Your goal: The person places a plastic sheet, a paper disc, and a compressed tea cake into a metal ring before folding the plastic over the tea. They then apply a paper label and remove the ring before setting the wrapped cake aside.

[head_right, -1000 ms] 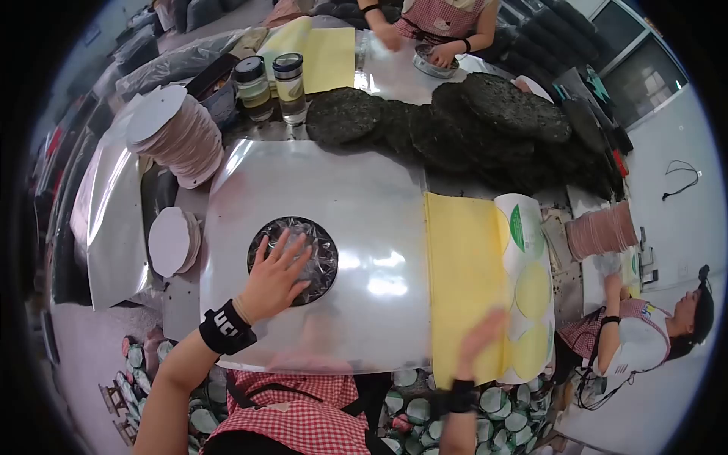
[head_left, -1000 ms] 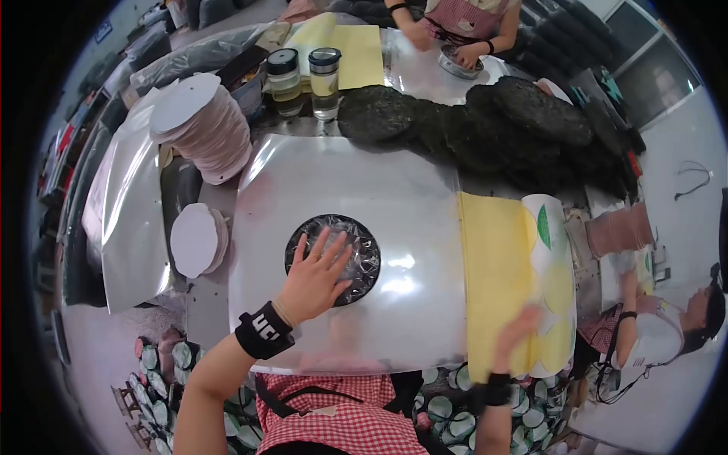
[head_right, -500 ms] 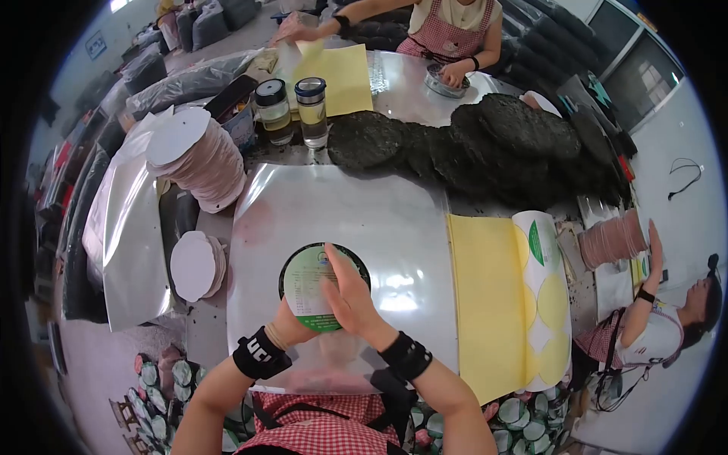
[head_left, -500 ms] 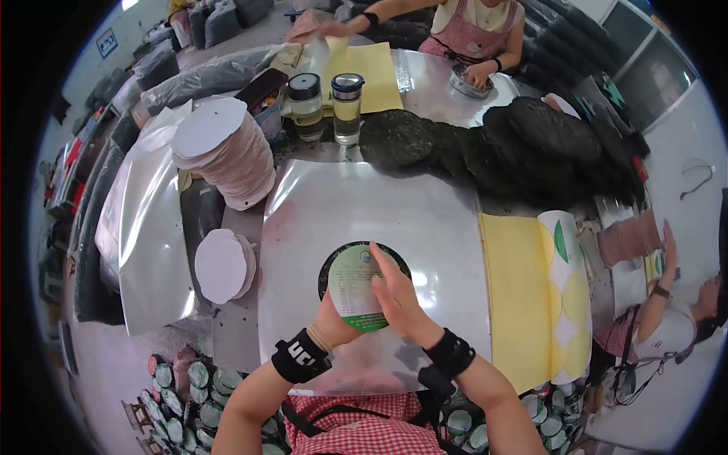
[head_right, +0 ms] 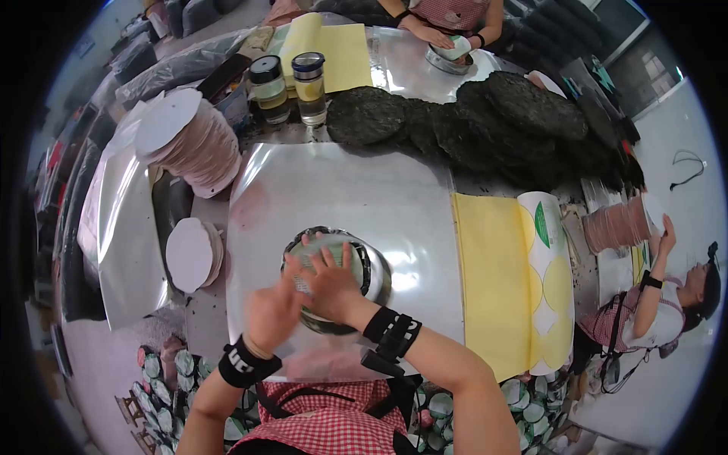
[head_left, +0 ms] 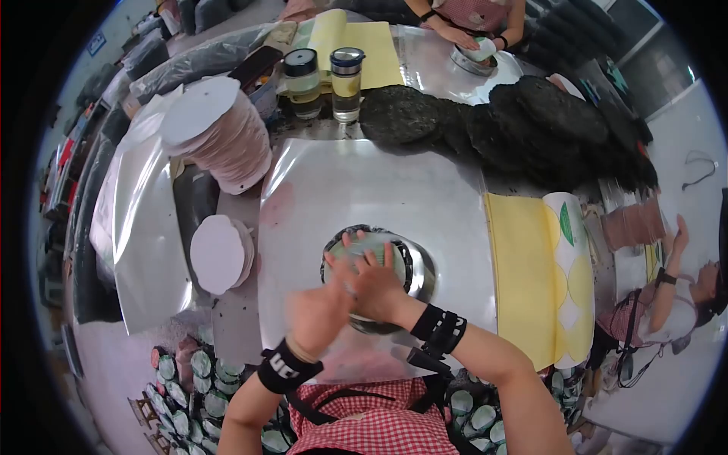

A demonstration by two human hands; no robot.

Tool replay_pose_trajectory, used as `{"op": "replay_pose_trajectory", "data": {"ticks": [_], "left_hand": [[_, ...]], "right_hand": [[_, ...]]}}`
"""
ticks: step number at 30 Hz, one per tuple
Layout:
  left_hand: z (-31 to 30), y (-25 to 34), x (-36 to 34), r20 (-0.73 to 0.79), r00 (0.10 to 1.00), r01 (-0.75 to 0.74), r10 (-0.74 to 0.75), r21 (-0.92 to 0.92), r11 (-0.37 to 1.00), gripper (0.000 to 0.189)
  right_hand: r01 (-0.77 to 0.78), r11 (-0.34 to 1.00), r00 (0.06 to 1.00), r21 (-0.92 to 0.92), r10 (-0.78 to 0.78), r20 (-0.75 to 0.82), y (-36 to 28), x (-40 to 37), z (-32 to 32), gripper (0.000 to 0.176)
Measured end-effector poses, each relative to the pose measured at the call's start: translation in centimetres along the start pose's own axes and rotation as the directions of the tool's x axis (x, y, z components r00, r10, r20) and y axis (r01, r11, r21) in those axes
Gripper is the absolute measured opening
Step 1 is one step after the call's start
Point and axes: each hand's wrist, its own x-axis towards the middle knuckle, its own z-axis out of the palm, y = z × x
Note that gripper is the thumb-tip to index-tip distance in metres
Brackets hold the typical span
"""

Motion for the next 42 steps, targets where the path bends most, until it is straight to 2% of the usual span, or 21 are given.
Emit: {"op": "replay_pose_trajectory", "data": {"ticks": [2, 3, 5, 6, 7, 9, 10, 12, 13, 15, 17, 20, 25, 30, 33, 36, 37, 38, 39, 41, 42], "left_hand": [[0.2, 3.2, -1.3, 0.026, 0.960, -0.281, 0.280, 0.098, 0.955, 0.061], [0.3, 3.9, -2.2, 0.015, 0.960, -0.278, 0.278, 0.108, 0.954, 0.061], [0.6, 4.4, -3.2, -0.026, 0.945, -0.321, 0.325, 0.114, 0.940, 0.063], [0.3, 4.7, -3.9, -0.013, 0.955, -0.294, 0.297, 0.101, 0.950, 0.064], [0.1, 4.9, -4.6, -0.022, 0.959, -0.279, 0.283, 0.101, 0.955, 0.064], [-0.9, 5.3, -6.6, -0.052, 0.979, -0.193, 0.198, 0.088, 0.977, 0.060], [-1.2, 5.1, -7.0, -0.057, 0.980, -0.185, 0.191, 0.098, 0.978, 0.060], [-1.9, 4.4, -8.6, -0.034, 0.999, -0.002, 0.010, 0.215, 0.977, 0.059], [-2.2, 3.8, -8.9, -0.033, 0.999, -0.008, 0.015, 0.225, 0.974, 0.059], [-2.1, 1.9, -9.6, 0.044, 0.924, 0.365, -0.379, -0.395, 0.843, 0.041], [-2.3, -3.4, -11.5, -0.048, 0.973, 0.201, -0.226, -0.304, 0.931, 0.019], [-7.9, -7.8, -11.9, 0.175, 0.976, -0.124, 0.127, -0.028, 0.992, 0.017], [-8.4, -10.8, -10.7, 0.500, 0.823, -0.320, 0.271, 0.014, 0.947, 0.017], [-8.2, -12.4, -10.6, 0.462, 0.816, -0.338, 0.346, -0.103, 0.935, 0.012], [-8.4, -11.4, -9.2, 0.344, 0.858, -0.400, 0.380, -0.015, 0.916, 0.011], [-12.2, -6.5, -5.6, 0.127, 0.916, -0.394, 0.380, 0.113, 0.912, 0.015], [-13.6, -4.9, -5.0, 0.015, 0.933, -0.359, 0.360, 0.129, 0.924, 0.017], [-13.8, -4.3, -5.9, 0.103, 0.873, -0.485, 0.477, 0.073, 0.872, 0.014], [-13.6, -3.9, -7.0, 0.225, 0.821, -0.543, 0.524, 0.030, 0.839, 0.013], [-10.9, -5.6, -10.0, 0.385, 0.794, -0.514, 0.471, 0.010, 0.858, 0.014], [-9.6, -7.0, -10.4, 0.385, 0.798, -0.507, 0.464, 0.014, 0.862, 0.014]], "right_hand": [[0.041, 0.998, 0.998, -0.046, -0.043, -0.055, 0.0, -0.7, 0.0, 0.076], [0.084, 0.994, 0.988, -0.071, -0.093, -0.126, 0.1, -1.3, -0.4, 0.077], [0.123, 0.962, 0.922, 0.245, -0.019, -0.388, 1.3, -1.4, -0.9, 0.076], [0.114, 0.983, 0.898, 0.144, -0.040, -0.438, 0.3, -1.6, -1.8, 0.073], [0.125, 0.982, 0.902, 0.144, -0.052, -0.428, 0.8, -1.7, -1.2, 0.073], [-0.124, 0.865, 0.940, 0.486, 0.260, -0.223, 1.9, -2.6, 0.7, 0.071], [-0.132, 0.664, 0.976, 0.736, 0.217, -0.021, -0.7, -2.9, 0.2, 0.054], [0.008, 0.813, 0.989, 0.583, 0.077, -0.122, -3.4, -3.5, -0.7, 0.034], [-0.051, 0.842, 0.994, 0.536, 0.096, -0.056, -4.0, -3.3, -1.6, 0.030], [0.047, 0.871, 0.989, 0.489, 0.027, -0.144, -3.1, -4.4, -1.6, 0.033], [0.124, 0.895, 0.976, 0.428, -0.031, -0.218, -2.0, -6.7, -2.3, 0.036], [0.134, 0.987, 0.928, 0.093, -0.093, -0.361, -1.2, -11.1, -3.9, 0.061], [0.001, 0.961, 0.947, 0.275, 0.088, -0.310, -0.9, -14.3, 0.1, 0.055], [0.031, 0.917, 0.965, 0.398, 0.076, -0.251, -2.6, -16.4, -1.9, 0.042], [0.266, 0.902, 0.947, 0.340, -0.178, -0.268, -5.5, -16.7, -2.1, 0.042], [-0.056, 0.685, 0.995, 0.726, -0.024, 0.100, -7.7, -14.3, -0.1, 0.039], [0.091, 0.794, 0.996, 0.602, -0.080, -0.045, -6.7, -13.1, 0.0, 0.045], [0.224, 0.868, 0.971, 0.443, -0.160, -0.177, -5.7, -12.0, 0.4, 0.051], [-0.125, 0.694, 0.990, 0.709, 0.133, 0.044, -3.1, -11.9, 1.3, 0.056], [-0.449, 0.378, 0.884, 0.810, 0.322, 0.340, 0.9, -11.2, 0.7, 0.061], [-0.271, 0.721, 0.933, 0.638, 0.360, -0.011, 1.9, -9.9, -0.5, 0.061]]}}
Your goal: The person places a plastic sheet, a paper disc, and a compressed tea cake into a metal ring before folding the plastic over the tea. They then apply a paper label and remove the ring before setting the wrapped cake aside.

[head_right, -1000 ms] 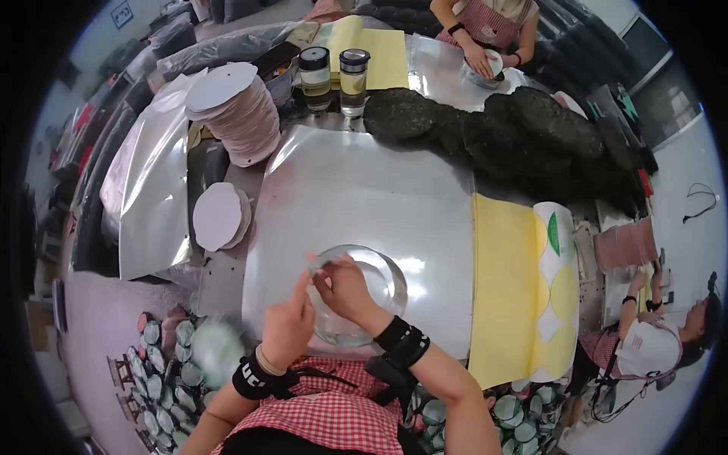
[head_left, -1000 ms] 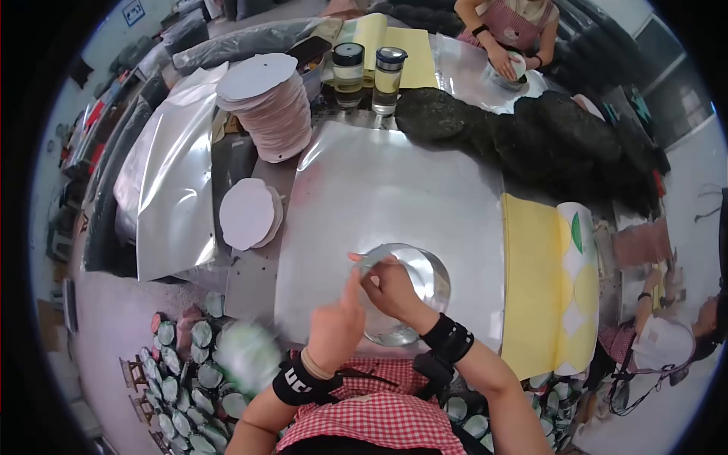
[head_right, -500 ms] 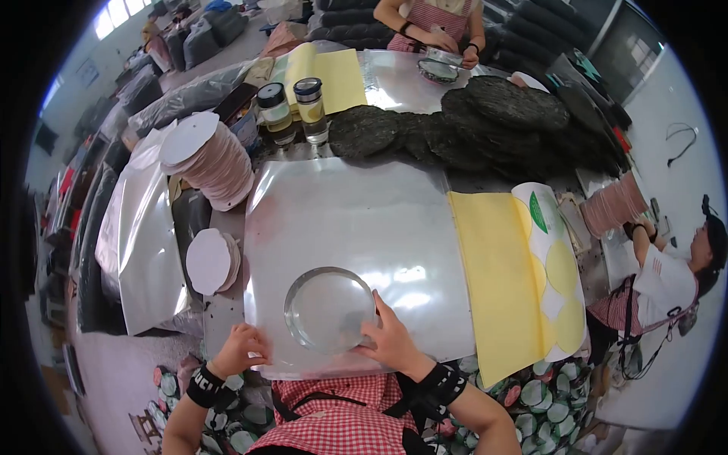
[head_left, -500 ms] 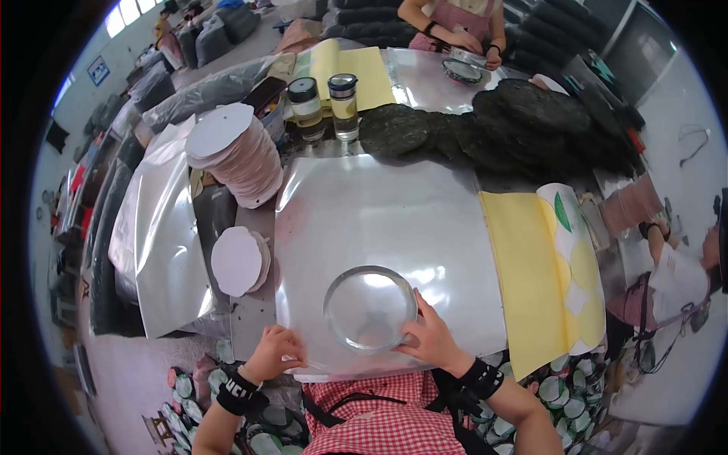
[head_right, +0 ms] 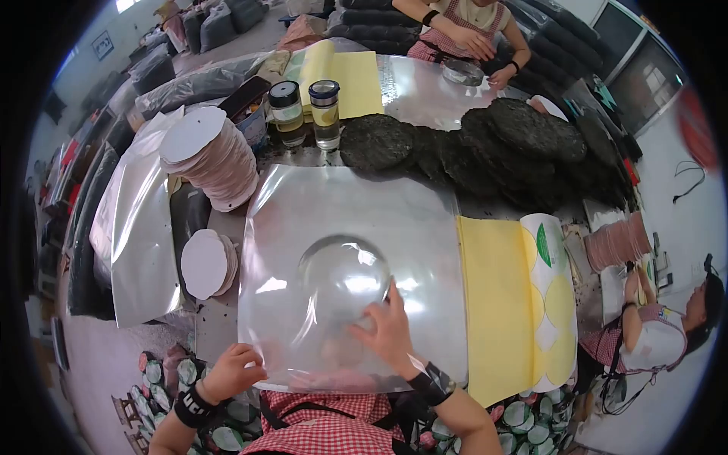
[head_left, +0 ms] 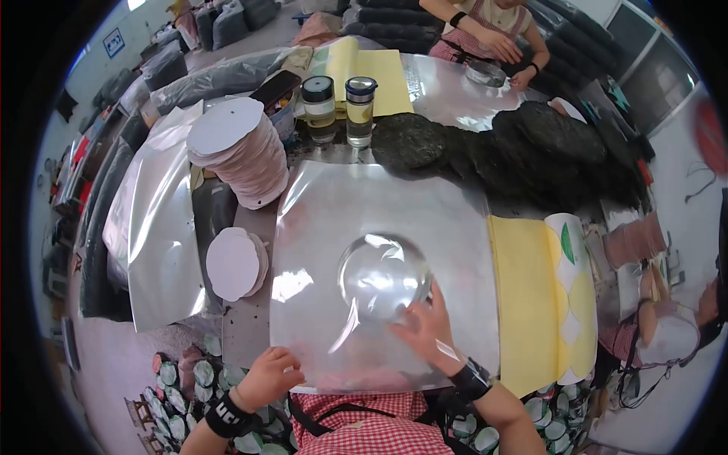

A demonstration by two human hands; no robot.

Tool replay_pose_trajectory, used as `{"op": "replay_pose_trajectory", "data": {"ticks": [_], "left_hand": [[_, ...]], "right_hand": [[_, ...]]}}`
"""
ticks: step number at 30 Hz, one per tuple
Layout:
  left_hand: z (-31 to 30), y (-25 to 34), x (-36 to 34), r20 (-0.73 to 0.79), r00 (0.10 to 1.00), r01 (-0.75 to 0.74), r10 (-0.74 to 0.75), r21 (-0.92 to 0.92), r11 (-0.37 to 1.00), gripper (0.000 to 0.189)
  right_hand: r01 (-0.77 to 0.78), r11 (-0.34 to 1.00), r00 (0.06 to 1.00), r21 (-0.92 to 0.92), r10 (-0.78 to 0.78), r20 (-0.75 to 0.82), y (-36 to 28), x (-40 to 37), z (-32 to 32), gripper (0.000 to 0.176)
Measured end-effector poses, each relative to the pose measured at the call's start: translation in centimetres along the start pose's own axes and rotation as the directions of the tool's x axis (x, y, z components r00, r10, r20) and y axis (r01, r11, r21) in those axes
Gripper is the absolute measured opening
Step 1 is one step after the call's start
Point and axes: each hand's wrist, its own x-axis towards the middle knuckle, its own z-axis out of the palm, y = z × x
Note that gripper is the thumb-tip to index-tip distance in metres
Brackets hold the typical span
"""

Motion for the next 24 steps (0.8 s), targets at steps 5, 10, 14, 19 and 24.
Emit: {"op": "replay_pose_trajectory", "data": {"ticks": [5, 10, 14, 19, 24], "left_hand": [[-2.0, -3.6, 1.8, -0.106, 0.965, 0.254, -0.241, 0.125, 0.959, 0.026], [-1.8, -10.2, 2.5, -0.468, 0.673, 0.725, -0.574, 0.262, 0.637, 0.045], [-1.2, -10.5, 1.5, -0.428, 0.763, 0.621, -0.484, 0.282, 0.731, 0.044], [-2.8, -10.6, 2.0, -0.280, 0.809, 0.587, -0.518, 0.336, 0.736, 0.034], [-3.5, -7.9, 4.2, -0.500, 0.772, 0.583, -0.392, 0.310, 0.751, 0.028]], "right_hand": [[0.320, 0.855, 0.937, -0.407, -0.350, 0.001, 2.0, -5.9, 0.5, 0.042], [0.448, 0.862, 0.860, -0.237, -0.344, 0.376, 0.7, -16.0, -2.7, 0.033], [0.309, 0.789, 0.934, -0.530, -0.358, 0.012, -2.1, -7.9, -10.9, 0.012], [0.145, 0.950, 0.920, -0.278, -0.233, -0.316, -0.6, 18.5, -17.3, 0.022], [-0.232, 0.935, 0.862, 0.268, 0.325, -0.388, 3.8, 33.6, -16.7, 0.045]]}}
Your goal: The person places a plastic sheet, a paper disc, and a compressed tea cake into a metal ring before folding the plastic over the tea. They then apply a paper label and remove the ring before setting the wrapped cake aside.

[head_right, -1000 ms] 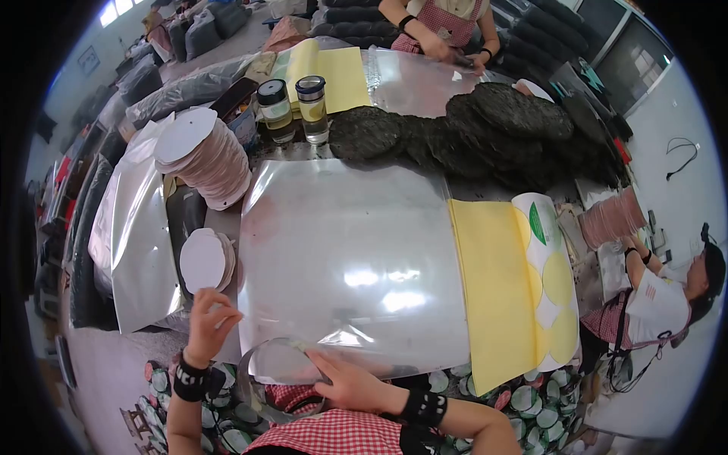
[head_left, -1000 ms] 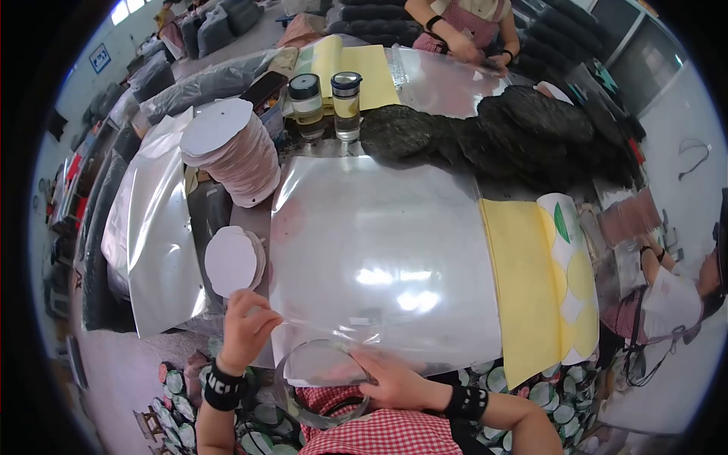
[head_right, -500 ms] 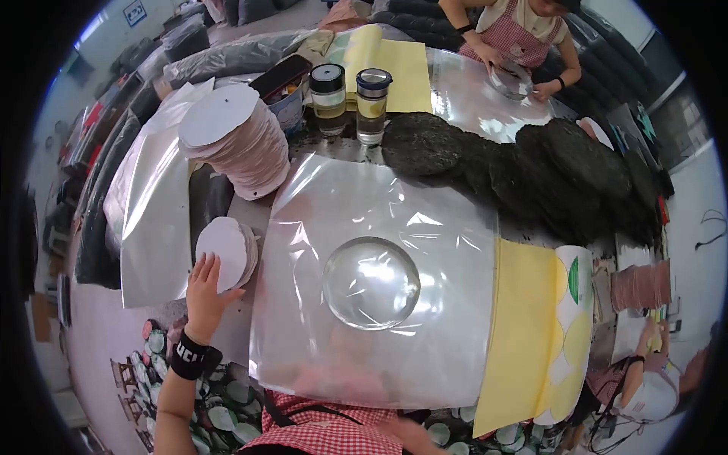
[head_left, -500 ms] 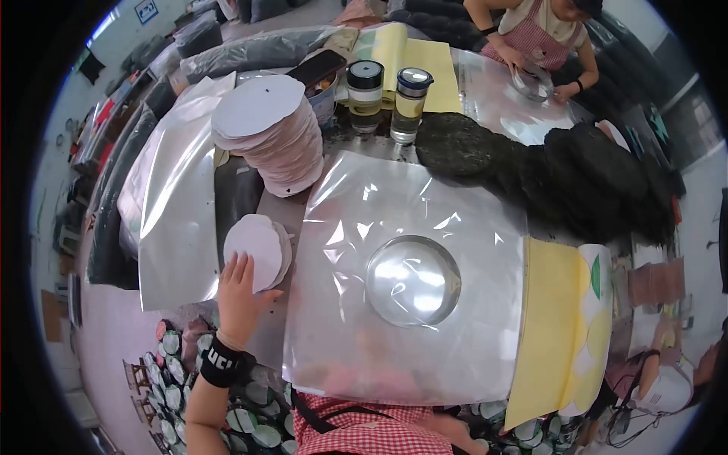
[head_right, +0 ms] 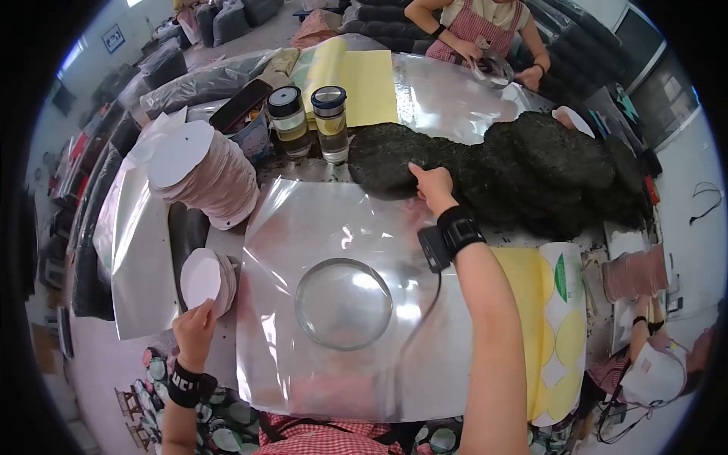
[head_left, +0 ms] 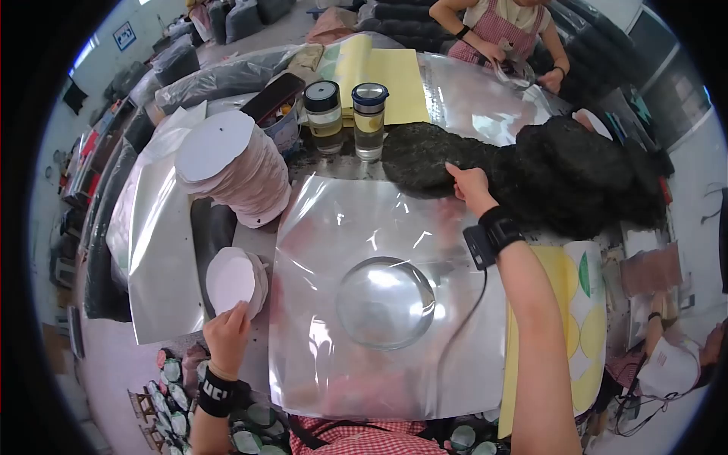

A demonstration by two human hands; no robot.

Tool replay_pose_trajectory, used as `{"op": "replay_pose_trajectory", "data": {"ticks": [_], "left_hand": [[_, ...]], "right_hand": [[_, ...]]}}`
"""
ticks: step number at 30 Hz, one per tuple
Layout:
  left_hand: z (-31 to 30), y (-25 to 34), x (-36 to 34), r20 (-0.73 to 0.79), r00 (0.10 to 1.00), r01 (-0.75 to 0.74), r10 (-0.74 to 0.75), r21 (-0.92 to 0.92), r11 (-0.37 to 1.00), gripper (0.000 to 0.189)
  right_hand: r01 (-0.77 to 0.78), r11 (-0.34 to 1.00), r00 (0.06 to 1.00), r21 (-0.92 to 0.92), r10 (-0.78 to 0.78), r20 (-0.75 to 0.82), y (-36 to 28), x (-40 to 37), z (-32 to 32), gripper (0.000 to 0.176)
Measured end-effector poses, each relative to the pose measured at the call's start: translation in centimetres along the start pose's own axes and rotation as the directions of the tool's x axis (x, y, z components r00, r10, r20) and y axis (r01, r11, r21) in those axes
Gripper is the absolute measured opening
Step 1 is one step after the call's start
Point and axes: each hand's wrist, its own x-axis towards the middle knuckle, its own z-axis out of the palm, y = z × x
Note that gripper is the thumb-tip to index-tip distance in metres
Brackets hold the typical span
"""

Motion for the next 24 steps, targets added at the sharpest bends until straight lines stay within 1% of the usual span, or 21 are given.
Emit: {"op": "replay_pose_trajectory", "data": {"ticks": [1, 2, 3, 4, 5, 6, 8, 9, 10, 11, 12, 14, 15, 17, 18, 19, 20, 21, 22, 23, 24], "left_hand": [[-1.2, 1.7, 0.8, -0.132, 0.990, 0.042, -0.047, -0.039, 0.998, 0.027], [-2.4, 4.2, 2.0, -0.251, 0.968, -0.016, 0.001, -0.059, 0.998, 0.024], [-3.6, 7.1, 3.3, -0.312, 0.936, -0.188, 0.163, -0.054, 0.981, 0.024], [-3.0, 9.3, 3.8, -0.362, 0.897, -0.340, 0.255, -0.196, 0.920, 0.023], [-1.4, 11.2, 3.8, -0.355, 0.864, -0.474, 0.356, -0.339, 0.812, 0.019], [-0.4, 13.7, 4.3, -0.284, 0.835, -0.549, 0.471, -0.378, 0.745, 0.016], [4.9, 16.0, 3.1, -0.211, 0.797, -0.602, 0.566, -0.344, 0.720, 0.018], [5.2, 16.1, 3.0, -0.222, 0.796, -0.604, 0.563, -0.347, 0.718, 0.018], [5.4, 15.7, 2.9, -0.186, 0.813, -0.575, 0.552, -0.415, 0.706, 0.020], [5.3, 15.2, 2.7, -0.141, 0.826, -0.539, 0.546, -0.482, 0.691, 0.021], [4.5, 14.9, 2.5, -0.135, 0.825, -0.537, 0.548, -0.489, 0.688, 0.021], [2.1, 14.4, 3.4, -0.287, 0.823, -0.566, 0.490, -0.488, 0.664, 0.021], [1.7, 14.7, 4.1, -0.255, 0.857, -0.514, 0.448, -0.473, 0.716, 0.029], [5.1, 15.3, 4.7, -0.050, 0.954, -0.287, 0.295, -0.435, 0.854, 0.047], [5.5, 15.4, 4.8, -0.070, 0.953, -0.295, 0.293, -0.425, 0.856, 0.047], [5.8, 15.3, 4.9, 0.006, 0.945, -0.296, 0.326, -0.408, 0.864, 0.063], [5.8, 14.9, 5.0, 0.098, 0.928, -0.295, 0.359, -0.393, 0.871, 0.080], [5.2, 15.0, 5.9, 0.118, 0.925, -0.289, 0.360, -0.395, 0.872, 0.080], [4.5, 15.4, 7.6, 0.227, 0.906, -0.267, 0.359, -0.353, 0.897, 0.095], [4.4, 15.9, 9.1, 0.313, 0.880, -0.264, 0.358, -0.304, 0.915, 0.111], [5.0, 16.4, 9.6, 0.317, 0.874, -0.271, 0.368, -0.311, 0.911, 0.111]], "right_hand": [[-0.020, 0.999, 0.999, -0.040, 0.018, -0.041, 1.0, 1.0, 0.5, 0.048], [-0.030, 0.992, 0.999, 0.123, 0.027, 0.028, 1.7, 1.4, 0.4, 0.043], [-0.036, 0.992, 0.999, 0.121, 0.033, 0.029, 1.3, 0.2, 0.6, 0.043], [0.006, 0.951, 1.000, 0.310, -0.005, -0.004, 0.7, -1.0, 0.7, 0.038], [0.049, 0.875, 0.999, 0.481, -0.032, -0.044, 0.2, -2.7, 0.4, 0.034], [0.071, 0.864, 0.997, 0.498, -0.078, -0.007, 0.3, -4.5, -0.5, 0.025], [0.049, 0.849, 0.995, 0.526, -0.085, 0.044, -0.4, -9.5, -2.4, 0.025], [0.004, 0.854, 0.991, 0.521, -0.072, 0.110, -0.3, -12.2, -3.5, 0.022], [-0.051, 0.850, 0.985, 0.524, -0.045, 0.168, -0.6, -15.5, -4.6, 0.020], [-0.136, 0.852, 0.973, 0.506, 0.019, 0.228, -0.8, -19.0, -5.4, 0.019], [-0.179, 0.874, 0.958, 0.452, 0.051, 0.282, 1.0, -21.3, -6.0, 0.021], [-0.245, 0.906, 0.926, 0.346, 0.113, 0.359, 3.3, -26.1, -5.8, 0.022], [-0.264, 0.911, 0.910, 0.317, 0.126, 0.396, 4.2, -28.0, -5.2, 0.025], [-0.330, 0.893, 0.877, 0.306, 0.171, 0.448, 6.9, -29.2, -3.2, 0.034], [-0.310, 0.899, 0.882, 0.310, 0.149, 0.447, 6.2, -29.4, -3.6, 0.034], [0.040, 0.999, 0.954, 0.010, -0.041, 0.295, 4.7, -29.6, -4.1, 0.046], [0.322, 0.887, 0.943, -0.331, -0.268, 0.199, 3.4, -30.1, -4.2, 0.061], [0.306, 0.894, 0.947, -0.326, -0.249, 0.203, 2.0, -30.4, -3.8, 0.061], [0.577, 0.685, 0.817, -0.445, -0.492, 0.302, 0.1, -30.1, -2.9, 0.077], [0.775, 0.374, 0.604, -0.510, -0.675, 0.423, -1.2, -29.4, -1.6, 0.092], [0.699, 0.324, 0.693, -0.637, -0.527, 0.491, -1.3, -28.9, 0.5, 0.100]]}}
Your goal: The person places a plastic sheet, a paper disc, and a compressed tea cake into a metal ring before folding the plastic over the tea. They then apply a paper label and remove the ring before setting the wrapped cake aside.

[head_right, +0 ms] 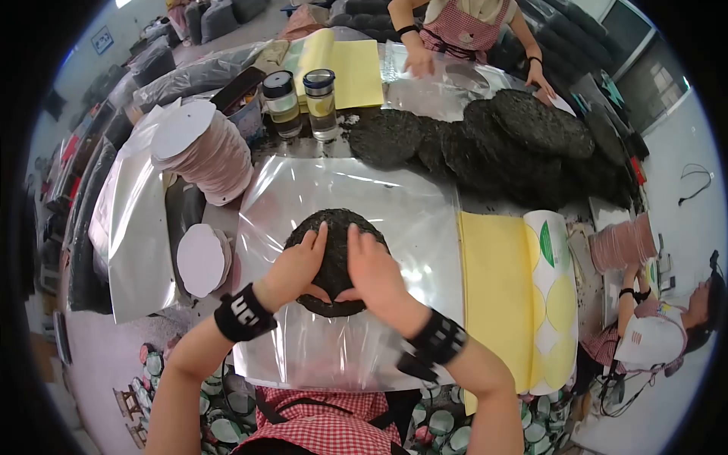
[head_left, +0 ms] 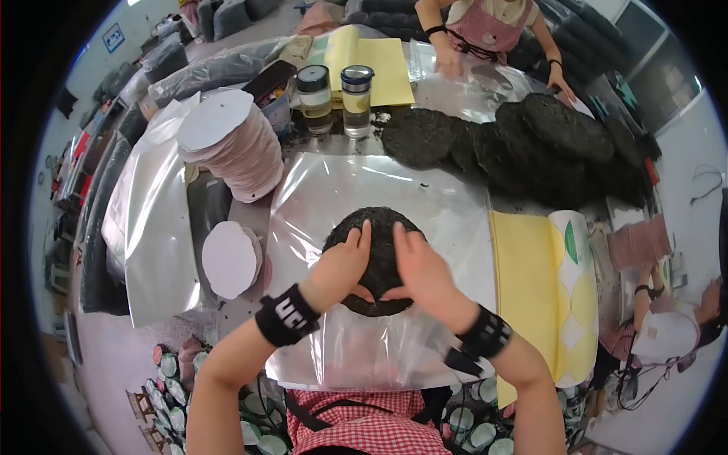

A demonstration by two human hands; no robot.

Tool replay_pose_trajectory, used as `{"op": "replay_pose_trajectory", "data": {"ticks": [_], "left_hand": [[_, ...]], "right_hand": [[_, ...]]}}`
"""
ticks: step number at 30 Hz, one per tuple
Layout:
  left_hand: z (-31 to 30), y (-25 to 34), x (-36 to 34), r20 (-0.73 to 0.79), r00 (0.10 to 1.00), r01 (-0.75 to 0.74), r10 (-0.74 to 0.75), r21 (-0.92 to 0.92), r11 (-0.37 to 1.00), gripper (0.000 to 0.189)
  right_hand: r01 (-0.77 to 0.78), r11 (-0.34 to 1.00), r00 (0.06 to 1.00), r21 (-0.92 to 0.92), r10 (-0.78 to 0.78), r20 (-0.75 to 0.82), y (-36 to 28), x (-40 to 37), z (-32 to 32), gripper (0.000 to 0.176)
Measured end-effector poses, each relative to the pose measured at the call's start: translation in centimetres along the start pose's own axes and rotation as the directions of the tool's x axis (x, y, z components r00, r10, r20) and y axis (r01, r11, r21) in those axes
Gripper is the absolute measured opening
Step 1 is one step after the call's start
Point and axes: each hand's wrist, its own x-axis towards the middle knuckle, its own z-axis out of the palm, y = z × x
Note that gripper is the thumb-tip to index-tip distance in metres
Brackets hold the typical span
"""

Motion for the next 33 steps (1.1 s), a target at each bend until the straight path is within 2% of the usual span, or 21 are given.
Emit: {"op": "replay_pose_trajectory", "data": {"ticks": [1, 3, 5, 9, 10, 14, 15, 18, 20, 21, 22, 23, 24, 25, 26, 27, 28, 29, 31, 32, 33], "left_hand": [[0.8, 0.1, 0.7, 0.098, 0.995, 0.008, -0.015, 0.067, 0.998, 0.120], [1.6, 0.0, 1.2, 0.196, 0.980, 0.014, -0.039, 0.130, 0.991, 0.129], [2.3, 0.0, 0.7, 0.248, 0.968, -0.004, -0.042, 0.182, 0.983, 0.133], [4.7, -0.4, 1.0, 0.250, 0.968, -0.034, -0.040, 0.284, 0.958, 0.131], [5.9, -1.9, 1.0, 0.218, 0.970, -0.152, 0.105, 0.213, 0.965, 0.128], [4.8, -1.4, 1.3, 0.341, 0.940, -0.010, -0.036, 0.131, 0.991, 0.125], [4.7, -1.3, 1.1, 0.217, 0.976, -0.056, 0.024, 0.139, 0.989, 0.121], [3.6, -1.0, 0.0, 0.249, 0.968, -0.013, -0.026, 0.153, 0.988, 0.104], [3.4, -3.4, -1.6, -0.179, 0.939, -0.319, 0.294, -0.129, 0.939, 0.081], [0.7, -2.6, -3.8, -0.340, 0.933, -0.187, 0.115, -0.189, 0.964, 0.057], [0.6, -3.9, -6.9, -0.470, 0.869, -0.004, -0.153, -0.316, 0.949, 0.059], [0.1, -5.6, -9.8, -0.518, 0.795, 0.214, -0.315, -0.246, 0.945, 0.060], [-0.4, -7.0, -12.2, -0.571, 0.686, 0.427, -0.450, -0.185, 0.885, 0.062], [-1.1, -7.4, -14.0, -0.570, 0.686, 0.429, -0.453, -0.186, 0.884, 0.062], [-1.7, -7.3, -15.8, -0.096, 0.772, 0.490, -0.629, -0.541, 0.684, 0.063], [-2.4, -7.0, -16.8, 0.399, 0.756, 0.610, -0.519, -0.717, 0.338, 0.063], [-3.1, -6.1, -16.6, 0.405, 0.832, 0.522, -0.378, -0.803, 0.288, 0.058], [-4.8, -6.2, -16.2, 0.399, 0.835, 0.517, -0.380, -0.805, 0.291, 0.058], [-8.0, -6.8, -15.1, 0.046, 0.961, 0.088, -0.274, -0.986, 0.142, 0.047], [-7.2, -7.9, -15.2, -0.197, 0.924, -0.259, -0.327, -0.954, -0.155, 0.040], [-5.5, -8.8, -15.0, -0.197, 0.930, -0.253, -0.312, -0.955, -0.152, 0.040]], "right_hand": [[-0.061, 0.988, 0.982, -0.142, 0.085, 0.168, -1.0, 1.1, 1.9, 0.107], [-0.087, 0.941, 0.992, -0.326, 0.111, 0.055, -2.6, 1.8, 4.2, 0.120], [-0.095, 0.979, 0.954, -0.180, 0.141, 0.266, -2.5, 1.3, 4.2, 0.115], [-0.039, 0.936, 0.959, -0.349, 0.134, 0.252, -2.1, 1.2, 7.5, 0.087], [-0.087, 0.962, 0.947, -0.257, 0.160, 0.277, -1.9, 1.5, 8.3, 0.085], [-0.118, 0.973, 0.939, -0.200, 0.174, 0.295, -2.0, 1.1, 9.0, 0.081], [-0.108, 0.965, 0.959, -0.237, 0.165, 0.232, -2.0, 1.0, 9.2, 0.081], [-0.074, 0.993, 0.982, -0.093, 0.089, 0.167, -2.1, -0.3, 7.2, 0.071], [0.003, 0.977, 0.994, 0.213, -0.026, 0.103, -0.7, -1.5, 4.4, 0.055], [0.018, 0.945, 0.989, 0.326, 0.032, -0.146, 0.2, -3.4, 3.5, 0.051], [-0.075, 0.939, 0.926, 0.335, 0.190, -0.325, 0.3, -5.5, 0.6, 0.049], [-0.278, 0.921, 0.844, 0.272, 0.370, -0.389, 1.9, -8.0, 0.2, 0.053], [-0.402, 0.915, 0.784, 0.029, 0.360, -0.506, 4.3, -10.8, 0.2, 0.056], [-0.401, 0.916, 0.785, 0.028, 0.359, -0.504, 5.6, -13.3, 0.6, 0.056], [-0.541, 0.751, 0.786, 0.379, 0.612, -0.089, 6.5, -15.6, 0.9, 0.054], [-0.706, 0.421, 0.681, 0.570, 0.625, 0.382, 6.8, -16.7, 1.0, 0.051], [-0.698, 0.427, 0.687, 0.575, 0.624, 0.372, 5.8, -15.5, -1.0, 0.051], [-0.571, 0.332, 0.758, 0.751, 0.565, 0.327, 5.1, -14.5, -3.7, 0.044], [-0.171, 0.086, 0.845, 0.982, 0.524, 0.102, 5.2, -13.3, -8.2, 0.034], [0.108, -0.028, 0.825, 0.994, 0.560, -0.074, 6.7, -13.6, -9.7, 0.032], [0.119, -0.027, 0.816, 0.993, 0.572, -0.083, 7.6, -13.5, -9.8, 0.032]]}}
